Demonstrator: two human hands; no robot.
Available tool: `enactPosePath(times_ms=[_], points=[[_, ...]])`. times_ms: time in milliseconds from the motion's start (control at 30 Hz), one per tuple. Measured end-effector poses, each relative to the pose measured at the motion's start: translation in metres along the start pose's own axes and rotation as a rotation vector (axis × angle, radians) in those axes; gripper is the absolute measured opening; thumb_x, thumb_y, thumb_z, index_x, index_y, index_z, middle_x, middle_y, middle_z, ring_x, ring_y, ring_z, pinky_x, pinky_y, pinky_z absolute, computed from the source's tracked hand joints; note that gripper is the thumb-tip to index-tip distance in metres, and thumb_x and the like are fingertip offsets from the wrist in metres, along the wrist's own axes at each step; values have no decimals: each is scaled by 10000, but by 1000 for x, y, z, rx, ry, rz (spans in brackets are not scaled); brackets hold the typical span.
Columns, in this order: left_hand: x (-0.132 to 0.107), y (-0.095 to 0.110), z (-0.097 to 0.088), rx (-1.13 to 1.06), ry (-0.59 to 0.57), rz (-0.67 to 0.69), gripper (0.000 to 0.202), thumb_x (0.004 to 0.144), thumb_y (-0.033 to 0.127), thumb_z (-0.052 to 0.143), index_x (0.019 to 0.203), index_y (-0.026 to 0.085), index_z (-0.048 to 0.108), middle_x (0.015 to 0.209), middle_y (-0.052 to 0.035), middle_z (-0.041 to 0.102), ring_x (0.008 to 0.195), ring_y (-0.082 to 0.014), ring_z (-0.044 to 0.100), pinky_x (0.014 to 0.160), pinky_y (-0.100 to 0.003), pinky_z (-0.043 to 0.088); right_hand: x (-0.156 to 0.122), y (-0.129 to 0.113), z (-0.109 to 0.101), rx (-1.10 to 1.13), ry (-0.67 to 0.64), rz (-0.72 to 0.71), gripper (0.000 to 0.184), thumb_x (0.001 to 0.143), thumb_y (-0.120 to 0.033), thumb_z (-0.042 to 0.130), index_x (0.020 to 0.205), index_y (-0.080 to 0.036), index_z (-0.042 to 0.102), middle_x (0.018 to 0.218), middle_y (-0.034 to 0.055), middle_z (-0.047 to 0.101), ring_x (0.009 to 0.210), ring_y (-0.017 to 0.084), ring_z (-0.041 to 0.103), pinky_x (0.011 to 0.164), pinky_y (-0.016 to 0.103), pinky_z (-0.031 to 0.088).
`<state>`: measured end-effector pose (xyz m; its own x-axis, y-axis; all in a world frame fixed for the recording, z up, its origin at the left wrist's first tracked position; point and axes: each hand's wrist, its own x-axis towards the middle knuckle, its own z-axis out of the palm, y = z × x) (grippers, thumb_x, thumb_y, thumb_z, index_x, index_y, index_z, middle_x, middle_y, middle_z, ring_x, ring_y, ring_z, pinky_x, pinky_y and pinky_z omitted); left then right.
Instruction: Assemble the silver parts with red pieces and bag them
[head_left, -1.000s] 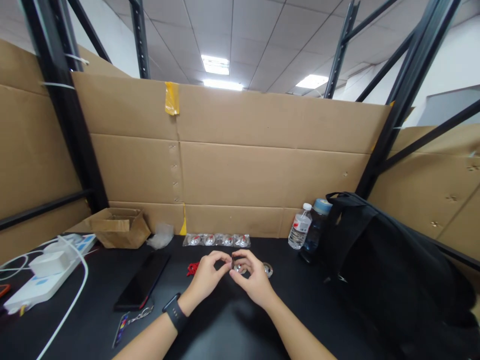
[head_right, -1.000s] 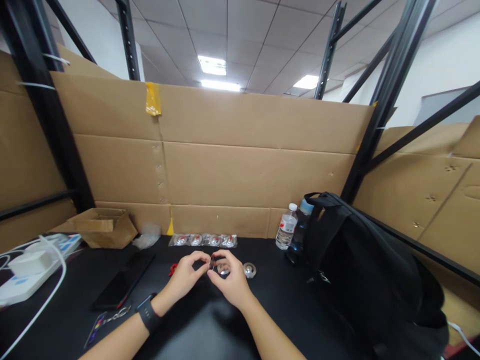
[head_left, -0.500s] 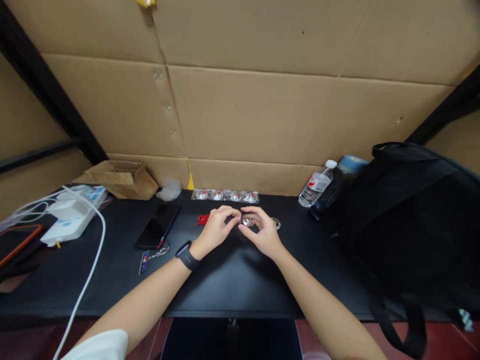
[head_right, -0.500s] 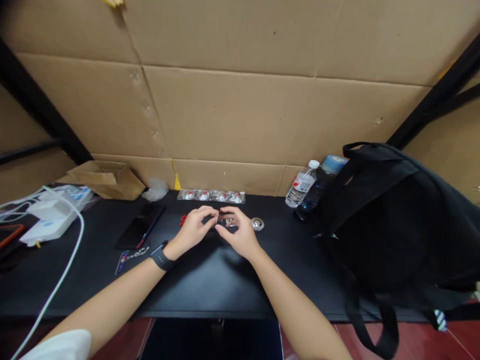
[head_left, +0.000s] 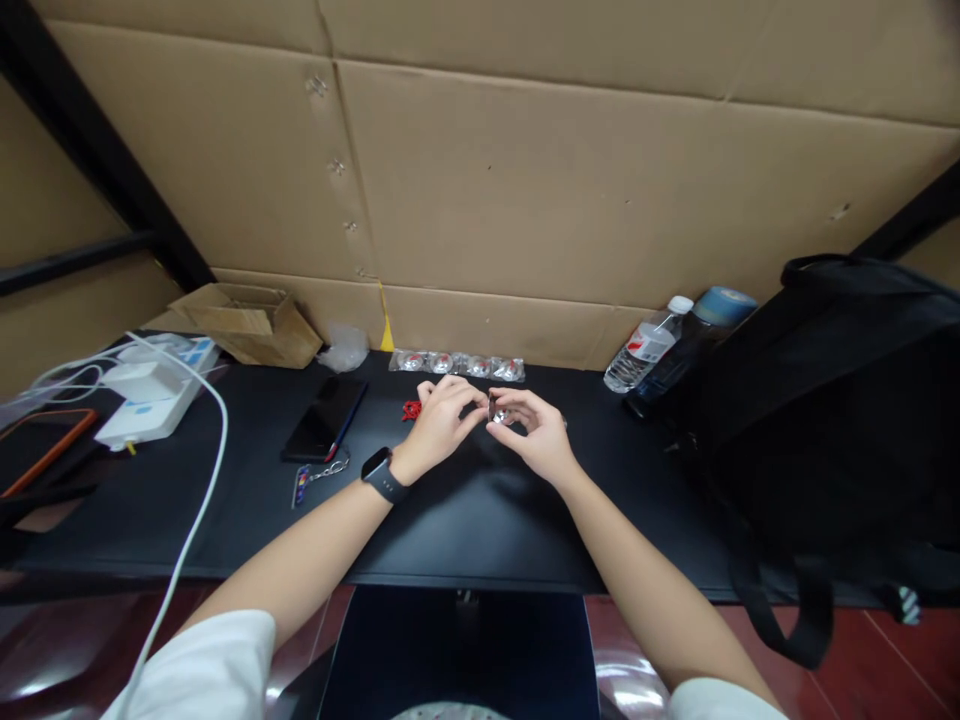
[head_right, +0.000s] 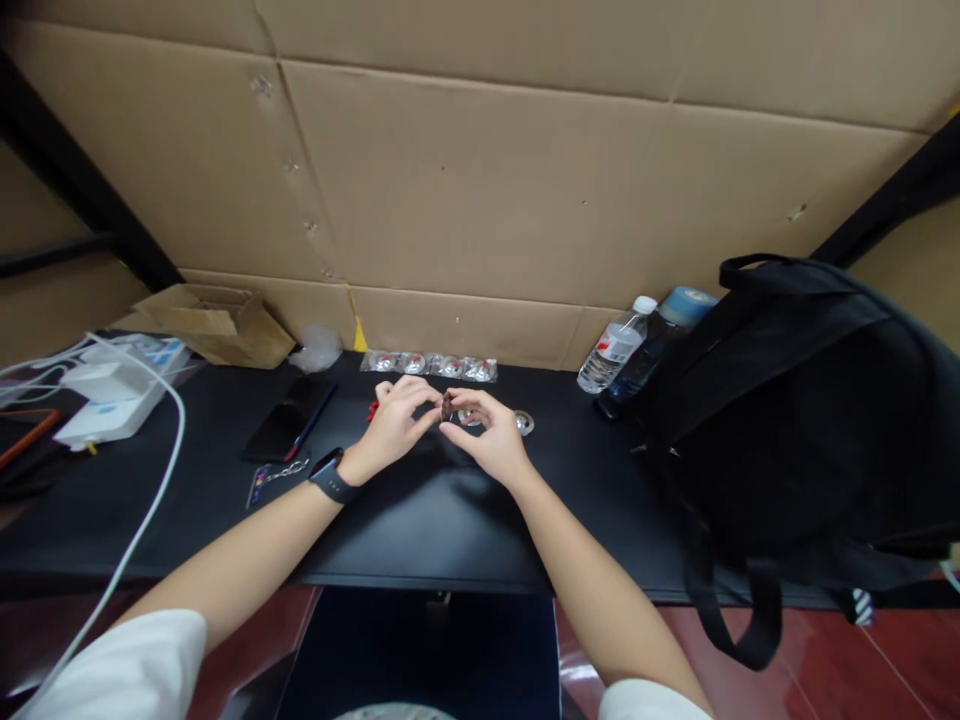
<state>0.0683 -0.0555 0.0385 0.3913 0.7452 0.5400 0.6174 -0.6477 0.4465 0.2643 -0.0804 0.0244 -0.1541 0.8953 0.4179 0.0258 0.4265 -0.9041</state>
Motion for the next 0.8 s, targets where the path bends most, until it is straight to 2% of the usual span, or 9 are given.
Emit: enactPosePath(times_ms=[367,500,567,667,800], points=[[-2,1,3,33,21,39,183,1024,288,557,959,233,718,1056,-49,747,1105,-237,579,897,-424,295,1,5,3,96,54,103,339,702,-368,895,954,-220,723,1284,105,713,1031,248,742,911,388,596],[-2,2,1,91,99,27,140,984,296,616,963,259,749,1329,-83,623,1299,-301,452,970,-462,323,1,7,4,192,78,168,299,680,-347,912,881,-212,738,1232,83,726,1011,244,746,937,397,595],[-2,0,-1,119,111,44,118,962,301,649,948,276,764,1408,-80,560,1356,-330,380,1004,-488,326,3,7,4,219,61,218,277,710,-376,890,877,-206,748,1197,83,732,1008,250,742,902,394,607],[-1,-2,-3,128,79,73,110,953,305,661,945,279,768,1398,-82,560,1348,-337,372,1021,-508,336,4,7,1,172,37,230,270,768,-428,841,880,-198,753,1159,90,726,989,249,730,846,386,617],[-2,-2,0,115,39,74,121,961,280,640,975,263,760,1364,-96,583,1331,-327,391,1025,-508,347,4,9,-1,-29,28,127,246,858,-449,752,846,-205,723,1185,95,648,1112,240,663,933,380,585]])
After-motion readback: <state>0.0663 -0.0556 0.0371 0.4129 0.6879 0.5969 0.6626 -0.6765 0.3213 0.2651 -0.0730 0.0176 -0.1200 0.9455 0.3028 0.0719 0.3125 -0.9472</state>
